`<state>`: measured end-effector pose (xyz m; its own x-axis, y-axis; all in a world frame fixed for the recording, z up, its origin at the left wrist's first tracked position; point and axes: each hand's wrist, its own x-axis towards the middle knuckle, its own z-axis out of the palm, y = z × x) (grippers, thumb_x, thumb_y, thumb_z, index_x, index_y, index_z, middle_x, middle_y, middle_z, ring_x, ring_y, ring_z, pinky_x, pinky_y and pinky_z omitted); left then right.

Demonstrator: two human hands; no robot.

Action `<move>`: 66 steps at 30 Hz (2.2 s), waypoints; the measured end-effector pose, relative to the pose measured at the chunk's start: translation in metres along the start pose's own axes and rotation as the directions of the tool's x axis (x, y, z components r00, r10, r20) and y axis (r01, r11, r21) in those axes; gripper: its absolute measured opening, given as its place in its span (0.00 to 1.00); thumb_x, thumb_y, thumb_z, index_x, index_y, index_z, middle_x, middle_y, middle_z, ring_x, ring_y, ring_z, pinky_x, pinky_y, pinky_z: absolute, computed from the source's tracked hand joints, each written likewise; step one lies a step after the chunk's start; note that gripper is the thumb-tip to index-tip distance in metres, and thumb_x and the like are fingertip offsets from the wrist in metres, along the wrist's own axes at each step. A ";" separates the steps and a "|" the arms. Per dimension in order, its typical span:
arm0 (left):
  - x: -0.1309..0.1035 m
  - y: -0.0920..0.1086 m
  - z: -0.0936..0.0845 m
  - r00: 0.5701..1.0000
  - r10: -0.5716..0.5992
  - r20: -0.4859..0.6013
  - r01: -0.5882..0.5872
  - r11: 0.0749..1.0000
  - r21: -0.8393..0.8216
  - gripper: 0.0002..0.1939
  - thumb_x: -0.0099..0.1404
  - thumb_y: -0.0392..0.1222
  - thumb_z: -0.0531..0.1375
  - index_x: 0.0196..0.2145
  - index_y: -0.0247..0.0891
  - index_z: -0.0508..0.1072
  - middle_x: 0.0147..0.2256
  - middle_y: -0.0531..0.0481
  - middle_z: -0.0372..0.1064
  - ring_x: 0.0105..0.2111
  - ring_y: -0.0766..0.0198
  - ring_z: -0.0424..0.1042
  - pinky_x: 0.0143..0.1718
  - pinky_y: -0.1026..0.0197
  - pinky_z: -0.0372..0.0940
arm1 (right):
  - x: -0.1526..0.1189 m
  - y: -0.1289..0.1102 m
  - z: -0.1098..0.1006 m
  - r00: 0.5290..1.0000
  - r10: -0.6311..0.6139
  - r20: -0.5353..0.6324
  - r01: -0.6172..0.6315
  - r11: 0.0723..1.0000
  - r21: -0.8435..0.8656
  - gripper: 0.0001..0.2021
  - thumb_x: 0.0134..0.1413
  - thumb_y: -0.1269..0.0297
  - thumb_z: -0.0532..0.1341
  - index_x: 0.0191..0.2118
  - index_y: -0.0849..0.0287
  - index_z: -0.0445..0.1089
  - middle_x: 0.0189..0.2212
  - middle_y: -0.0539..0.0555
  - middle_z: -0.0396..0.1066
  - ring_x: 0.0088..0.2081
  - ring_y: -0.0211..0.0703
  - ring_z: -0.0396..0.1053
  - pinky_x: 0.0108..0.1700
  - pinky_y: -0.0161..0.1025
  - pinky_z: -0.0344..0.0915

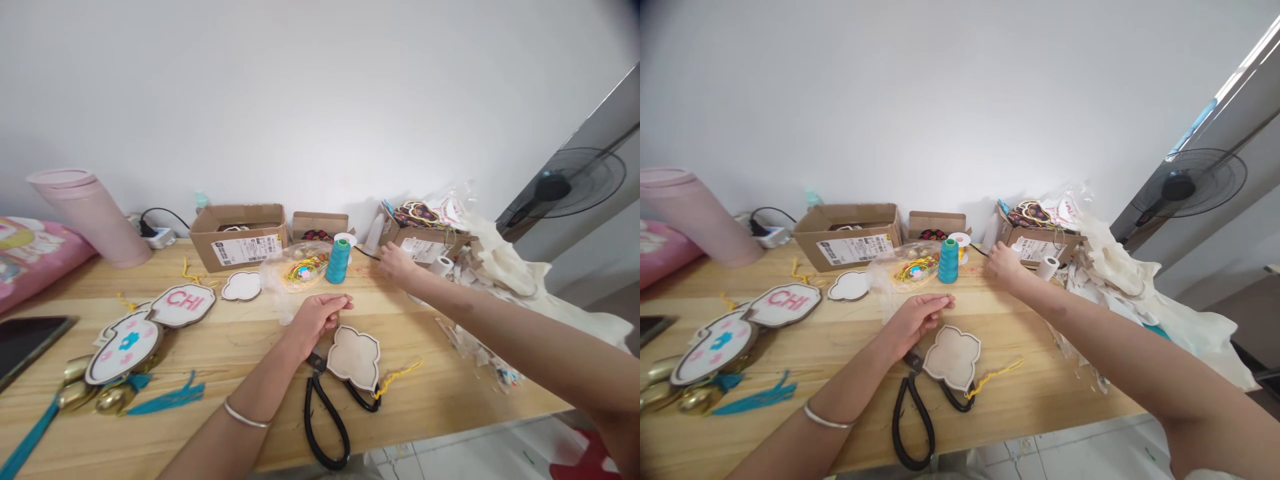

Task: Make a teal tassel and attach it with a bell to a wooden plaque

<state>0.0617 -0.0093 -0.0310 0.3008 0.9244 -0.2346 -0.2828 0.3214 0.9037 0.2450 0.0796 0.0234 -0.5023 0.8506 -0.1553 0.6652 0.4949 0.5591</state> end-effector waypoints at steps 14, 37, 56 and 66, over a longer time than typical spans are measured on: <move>0.001 0.001 0.002 0.890 0.404 -0.210 -0.346 0.900 0.265 0.09 0.50 0.41 0.61 0.30 0.37 0.76 0.32 0.48 0.72 0.35 0.63 0.67 0.38 0.61 0.60 | -0.029 -0.105 0.001 0.983 0.153 -0.100 0.182 -0.760 0.624 0.18 0.51 0.52 0.52 0.40 0.58 0.69 0.37 0.54 0.70 0.35 0.39 0.67 0.44 0.42 0.60; 0.008 -0.009 -0.002 0.918 0.308 -0.252 -0.281 0.950 0.136 0.08 0.48 0.41 0.62 0.21 0.33 0.73 0.21 0.54 0.64 0.24 0.71 0.61 0.29 0.67 0.57 | -0.034 -0.104 0.008 0.989 0.135 0.058 0.032 -0.585 0.810 0.15 0.43 0.57 0.59 0.16 0.63 0.65 0.12 0.45 0.56 0.16 0.28 0.48 0.19 0.30 0.43; 0.010 -0.005 -0.003 0.892 0.314 -0.327 -0.288 0.949 0.126 0.09 0.44 0.44 0.64 0.19 0.34 0.73 0.18 0.55 0.62 0.21 0.72 0.56 0.25 0.67 0.54 | -0.034 -0.098 0.006 0.972 0.228 0.053 0.083 -0.549 0.832 0.15 0.39 0.54 0.61 0.25 0.64 0.72 0.13 0.44 0.51 0.18 0.28 0.46 0.20 0.31 0.42; 0.014 -0.009 -0.011 0.919 0.269 -0.288 -0.303 0.950 -0.078 0.18 0.52 0.52 0.58 0.20 0.33 0.71 0.16 0.58 0.50 0.18 0.75 0.49 0.21 0.68 0.50 | -0.034 -0.094 0.008 0.965 0.261 0.026 0.114 -0.507 0.855 0.15 0.41 0.54 0.60 0.22 0.63 0.71 0.13 0.44 0.51 0.18 0.29 0.46 0.20 0.31 0.43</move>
<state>0.0585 0.0033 -0.0469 -0.0623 0.9952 -0.0753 -0.4312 0.0412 0.9013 0.2035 0.0054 -0.0304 -0.2968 0.9546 -0.0254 0.0781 -0.0023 -0.9969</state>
